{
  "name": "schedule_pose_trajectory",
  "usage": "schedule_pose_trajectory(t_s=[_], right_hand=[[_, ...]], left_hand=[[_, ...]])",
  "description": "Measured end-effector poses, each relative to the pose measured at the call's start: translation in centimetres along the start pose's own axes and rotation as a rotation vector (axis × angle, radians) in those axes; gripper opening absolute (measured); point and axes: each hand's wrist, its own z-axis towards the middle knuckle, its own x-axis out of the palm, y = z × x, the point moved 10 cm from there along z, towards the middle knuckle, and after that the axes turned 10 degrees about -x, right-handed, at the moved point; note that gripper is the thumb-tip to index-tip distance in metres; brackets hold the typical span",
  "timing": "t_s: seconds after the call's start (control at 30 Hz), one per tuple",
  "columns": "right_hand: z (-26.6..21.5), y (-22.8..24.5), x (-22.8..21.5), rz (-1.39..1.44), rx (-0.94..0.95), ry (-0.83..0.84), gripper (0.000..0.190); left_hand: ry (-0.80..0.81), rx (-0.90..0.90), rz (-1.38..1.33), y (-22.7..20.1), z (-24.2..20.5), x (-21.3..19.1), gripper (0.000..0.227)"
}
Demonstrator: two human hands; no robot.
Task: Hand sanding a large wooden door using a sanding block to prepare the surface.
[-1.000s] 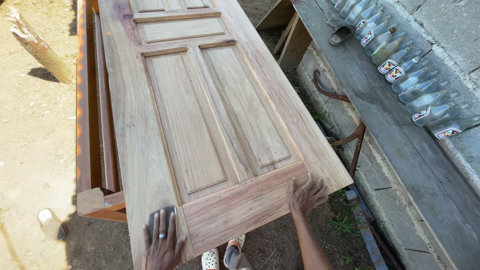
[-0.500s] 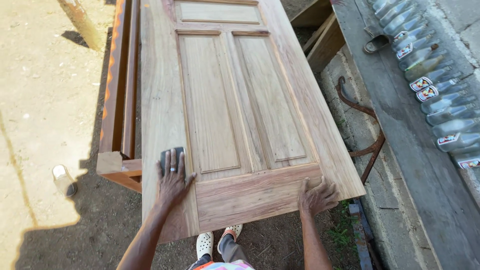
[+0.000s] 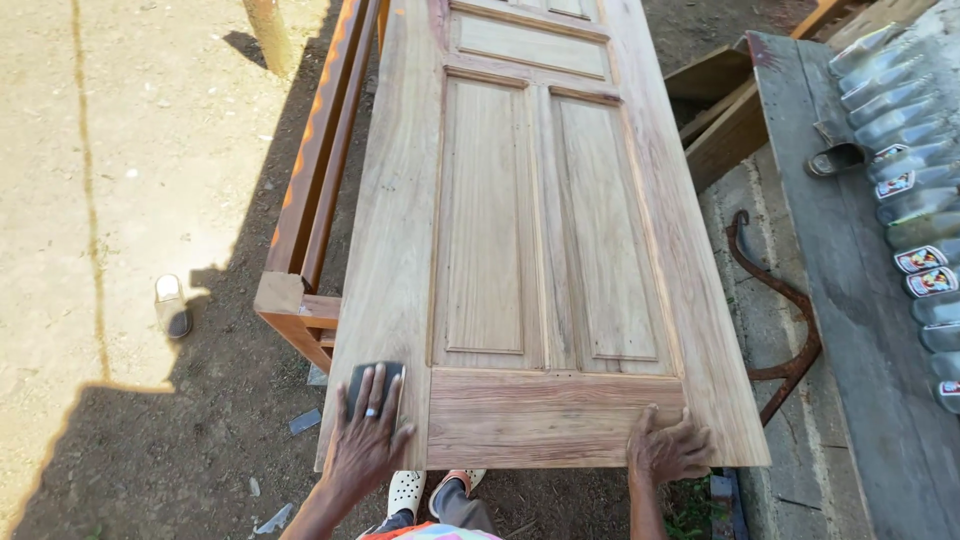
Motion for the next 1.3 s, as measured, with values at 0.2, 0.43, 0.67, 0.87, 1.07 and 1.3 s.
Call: schedule_pose_trajectory(t_s=[0.2, 0.43, 0.67, 0.87, 1.07, 1.3], right_hand=[[0.0, -0.4, 0.2, 0.016, 0.004, 0.011, 0.087], [0.2, -0.3, -0.1, 0.082, 0.024, 0.048, 0.084], [-0.1, -0.5, 0.0, 0.086, 0.025, 0.072, 0.082], [0.1, 0.0, -0.1, 0.127, 0.019, 0.061, 0.082], [0.3, 0.0, -0.4, 0.093, 0.027, 0.026, 0.084], [0.9, -1.5, 1.6, 0.029, 0.019, 0.005, 0.091]], left_hand=[[-0.036, -0.028, 0.013, 3.9, 10.9, 5.4, 0.082], [0.11, -0.164, 0.165, 6.9, 20.8, 10.3, 0.086], [0.028, -0.063, 0.051, 3.0, 8.9, 4.6, 0.087], [0.023, 0.028, 0.02, -1.4, -4.2, -3.8, 0.083], [-0.014, 0.024, 0.035, -1.3, -2.0, -1.9, 0.084], [0.099, -0.074, 0.081, 2.6, 11.2, 8.0, 0.091]])
